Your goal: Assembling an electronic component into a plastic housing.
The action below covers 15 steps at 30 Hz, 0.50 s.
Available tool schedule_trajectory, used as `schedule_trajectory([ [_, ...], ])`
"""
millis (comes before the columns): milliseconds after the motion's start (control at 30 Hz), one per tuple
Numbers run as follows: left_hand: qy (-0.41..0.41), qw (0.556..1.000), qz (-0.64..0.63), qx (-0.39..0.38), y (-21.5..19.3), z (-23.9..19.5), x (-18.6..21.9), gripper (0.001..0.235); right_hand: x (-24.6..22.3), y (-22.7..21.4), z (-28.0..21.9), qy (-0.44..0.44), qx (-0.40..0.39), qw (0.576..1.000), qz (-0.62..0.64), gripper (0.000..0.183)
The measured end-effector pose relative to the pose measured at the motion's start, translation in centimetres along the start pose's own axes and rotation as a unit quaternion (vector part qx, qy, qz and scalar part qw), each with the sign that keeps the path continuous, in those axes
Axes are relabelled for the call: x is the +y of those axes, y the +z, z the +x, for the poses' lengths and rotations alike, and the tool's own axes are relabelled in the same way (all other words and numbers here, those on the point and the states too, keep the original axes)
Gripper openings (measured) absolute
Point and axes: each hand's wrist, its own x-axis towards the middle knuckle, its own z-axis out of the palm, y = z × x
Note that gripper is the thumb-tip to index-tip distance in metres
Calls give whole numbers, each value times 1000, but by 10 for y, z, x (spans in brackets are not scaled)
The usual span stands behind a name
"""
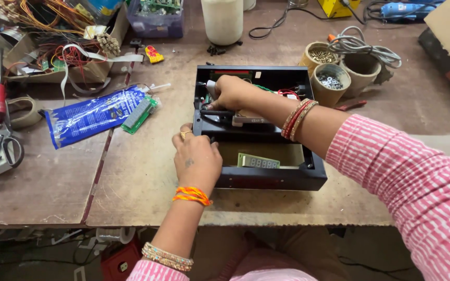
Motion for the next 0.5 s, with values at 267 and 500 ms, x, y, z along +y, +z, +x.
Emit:
schedule_trajectory([
  [267,32,995,75,52,10,9,10,16,-6,1,-11,8,41,999,0,49],
  [500,-19,998,25,-54,15,28,7,34,7,-6,-8,17,109,994,25,47],
])
